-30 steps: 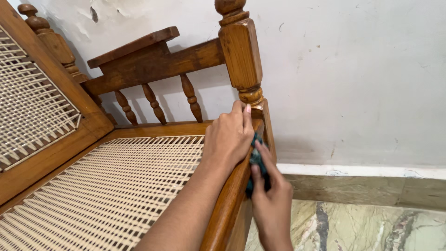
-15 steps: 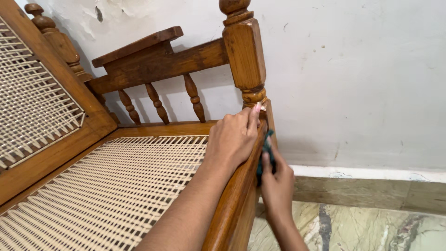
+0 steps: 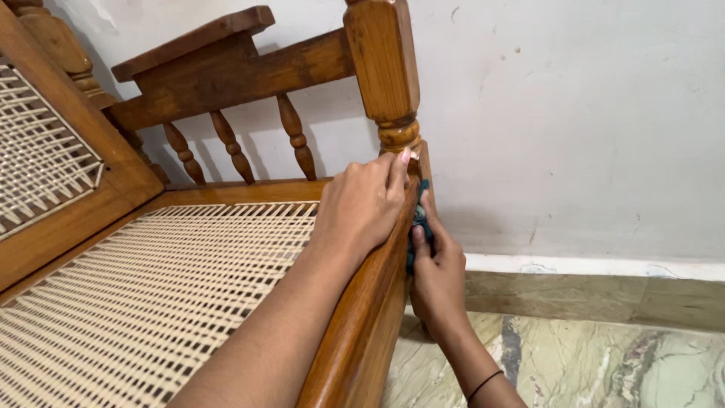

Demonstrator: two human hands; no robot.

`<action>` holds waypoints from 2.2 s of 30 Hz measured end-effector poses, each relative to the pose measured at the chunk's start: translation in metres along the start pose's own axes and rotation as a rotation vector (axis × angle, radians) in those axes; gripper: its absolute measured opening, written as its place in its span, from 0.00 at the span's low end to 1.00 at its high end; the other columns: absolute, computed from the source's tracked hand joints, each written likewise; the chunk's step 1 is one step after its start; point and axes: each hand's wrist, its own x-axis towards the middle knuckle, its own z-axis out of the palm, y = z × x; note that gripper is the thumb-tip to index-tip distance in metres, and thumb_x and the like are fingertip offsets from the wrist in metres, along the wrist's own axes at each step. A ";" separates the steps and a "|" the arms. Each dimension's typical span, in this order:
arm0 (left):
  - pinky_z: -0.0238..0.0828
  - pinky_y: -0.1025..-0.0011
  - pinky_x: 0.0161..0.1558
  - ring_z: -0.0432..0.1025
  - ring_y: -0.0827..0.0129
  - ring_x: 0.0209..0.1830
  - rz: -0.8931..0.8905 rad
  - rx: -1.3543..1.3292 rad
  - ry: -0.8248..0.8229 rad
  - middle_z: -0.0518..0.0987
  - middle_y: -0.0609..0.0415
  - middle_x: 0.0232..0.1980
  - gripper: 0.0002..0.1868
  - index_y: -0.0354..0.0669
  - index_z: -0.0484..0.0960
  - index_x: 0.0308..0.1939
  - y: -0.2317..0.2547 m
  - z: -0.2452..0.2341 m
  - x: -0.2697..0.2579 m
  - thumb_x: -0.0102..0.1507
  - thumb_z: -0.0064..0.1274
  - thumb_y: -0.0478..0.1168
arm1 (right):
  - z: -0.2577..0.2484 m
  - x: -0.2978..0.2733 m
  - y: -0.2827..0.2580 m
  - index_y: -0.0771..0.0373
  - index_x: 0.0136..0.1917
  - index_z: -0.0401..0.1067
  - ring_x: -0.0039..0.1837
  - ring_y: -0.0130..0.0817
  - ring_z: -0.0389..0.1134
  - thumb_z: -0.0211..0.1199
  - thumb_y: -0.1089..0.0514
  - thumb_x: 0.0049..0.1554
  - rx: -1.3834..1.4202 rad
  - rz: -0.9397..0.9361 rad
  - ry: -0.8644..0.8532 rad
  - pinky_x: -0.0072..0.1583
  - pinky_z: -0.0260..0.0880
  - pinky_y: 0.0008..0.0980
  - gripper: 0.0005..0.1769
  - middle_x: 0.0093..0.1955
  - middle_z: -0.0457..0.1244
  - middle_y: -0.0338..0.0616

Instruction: The person cleans a wooden chair with a woven seat using a spray bottle and a cloth. They spray the cleaning solution onto the cloth and wipe the wooden frame, including the legs and the top post of the backrest.

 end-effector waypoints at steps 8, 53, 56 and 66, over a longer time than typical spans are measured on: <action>0.76 0.50 0.45 0.81 0.47 0.35 -0.017 0.028 0.013 0.84 0.40 0.32 0.30 0.44 0.86 0.40 0.002 -0.002 -0.002 0.72 0.29 0.56 | 0.012 -0.019 0.018 0.43 0.71 0.71 0.30 0.25 0.52 0.54 0.58 0.65 -0.266 0.254 0.254 0.34 0.58 0.33 0.23 0.40 0.73 0.47; 0.70 0.53 0.54 0.71 0.48 0.62 0.471 -0.089 -0.493 0.67 0.41 0.68 0.32 0.60 0.58 0.76 0.101 0.043 -0.065 0.71 0.36 0.64 | -0.144 -0.044 -0.068 0.57 0.62 0.66 0.58 0.29 0.69 0.35 0.48 0.65 0.370 0.349 0.016 0.59 0.73 0.37 0.23 0.57 0.66 0.40; 0.72 0.54 0.55 0.71 0.50 0.62 0.426 -0.079 -0.714 0.67 0.44 0.67 0.42 0.63 0.51 0.78 0.124 0.048 -0.078 0.65 0.50 0.64 | -0.189 -0.058 -0.070 0.65 0.63 0.66 0.55 0.32 0.67 0.43 0.59 0.65 0.207 0.315 -0.065 0.57 0.70 0.40 0.17 0.54 0.64 0.43; 0.79 0.58 0.45 0.79 0.55 0.44 0.581 0.006 -0.629 0.80 0.47 0.45 0.48 0.68 0.53 0.79 0.135 0.129 -0.130 0.59 0.60 0.38 | -0.268 -0.097 -0.033 0.62 0.57 0.71 0.50 0.41 0.67 0.45 0.45 0.66 -0.597 0.249 0.095 0.52 0.67 0.41 0.22 0.47 0.66 0.49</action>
